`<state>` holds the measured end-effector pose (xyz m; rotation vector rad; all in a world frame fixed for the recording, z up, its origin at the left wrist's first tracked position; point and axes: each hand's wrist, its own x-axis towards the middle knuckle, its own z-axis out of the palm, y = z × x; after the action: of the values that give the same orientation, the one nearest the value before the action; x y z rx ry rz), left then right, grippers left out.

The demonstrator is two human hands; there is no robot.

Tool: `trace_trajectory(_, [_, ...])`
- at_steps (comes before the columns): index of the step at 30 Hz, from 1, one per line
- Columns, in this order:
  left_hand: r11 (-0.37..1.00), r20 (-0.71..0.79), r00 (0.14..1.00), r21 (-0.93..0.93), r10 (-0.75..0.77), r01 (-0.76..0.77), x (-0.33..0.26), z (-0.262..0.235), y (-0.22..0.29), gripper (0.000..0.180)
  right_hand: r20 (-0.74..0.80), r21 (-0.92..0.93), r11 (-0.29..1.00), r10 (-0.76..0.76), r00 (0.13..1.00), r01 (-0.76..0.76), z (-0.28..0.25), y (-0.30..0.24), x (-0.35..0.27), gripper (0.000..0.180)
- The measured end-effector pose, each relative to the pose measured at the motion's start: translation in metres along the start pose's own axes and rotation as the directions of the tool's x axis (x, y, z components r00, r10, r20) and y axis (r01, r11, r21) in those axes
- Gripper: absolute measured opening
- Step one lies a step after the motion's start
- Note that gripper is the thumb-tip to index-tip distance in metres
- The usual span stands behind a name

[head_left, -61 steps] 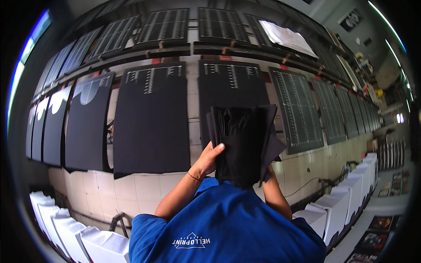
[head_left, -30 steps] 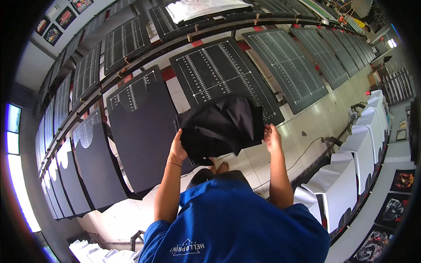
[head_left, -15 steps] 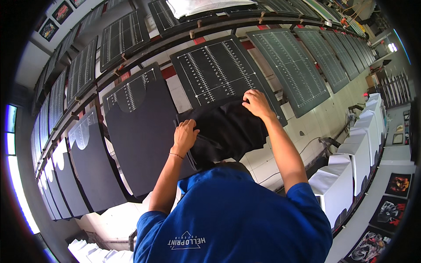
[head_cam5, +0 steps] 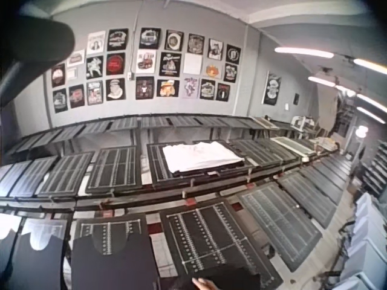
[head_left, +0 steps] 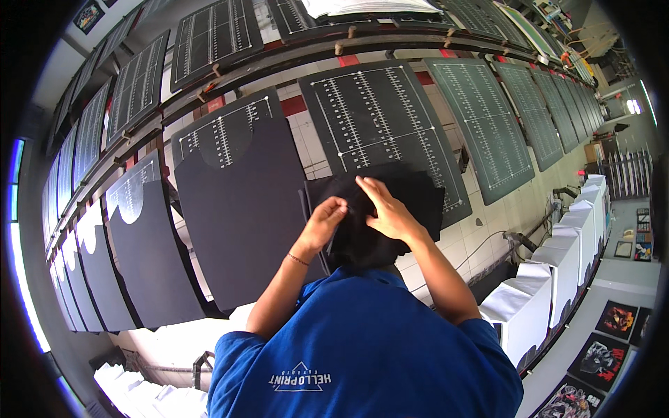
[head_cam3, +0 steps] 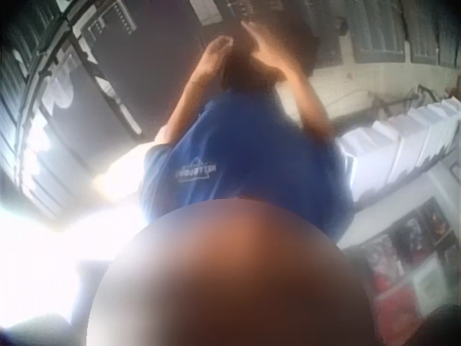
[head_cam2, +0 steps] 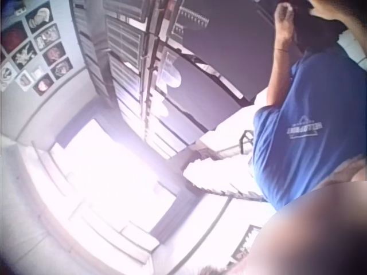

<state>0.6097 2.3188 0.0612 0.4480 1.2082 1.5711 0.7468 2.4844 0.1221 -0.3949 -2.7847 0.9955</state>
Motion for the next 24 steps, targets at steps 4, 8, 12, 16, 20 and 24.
trace_trajectory(4, [0.893,-0.108,0.979,0.435,0.175,-0.112,-0.02,0.007,0.001,0.017,0.195,-0.097,0.994,0.068,0.978,-0.049,-0.002,0.02,0.003,0.032])
trace_trajectory(8, [0.444,-0.309,0.819,0.893,0.483,0.075,-0.046,-0.013,-0.008,0.024,0.043,-0.252,0.965,-0.067,0.997,0.076,-0.055,-0.019,-0.003,0.024])
trace_trajectory(12, [0.356,-0.345,0.883,0.907,0.319,0.226,-0.052,-0.014,-0.024,0.033,0.083,-0.024,0.999,-0.031,0.996,0.033,-0.078,-0.015,-0.036,0.032])
trace_trajectory(16, [0.43,-0.332,0.899,0.883,0.287,0.189,-0.057,-0.021,-0.036,0.039,-0.035,0.075,0.995,0.062,0.997,-0.059,-0.107,-0.036,-0.066,0.032])
trace_trajectory(20, [0.576,-0.424,0.9,0.762,0.1,0.295,-0.049,-0.006,-0.02,0.038,-0.133,0.212,0.962,0.203,0.97,-0.173,-0.138,-0.048,-0.1,0.027])
trace_trajectory(24, [0.907,-0.348,0.935,0.413,0.069,0.086,-0.047,0.016,-0.005,0.019,-0.303,0.153,0.945,0.324,0.896,-0.289,-0.174,-0.052,-0.136,0.029])
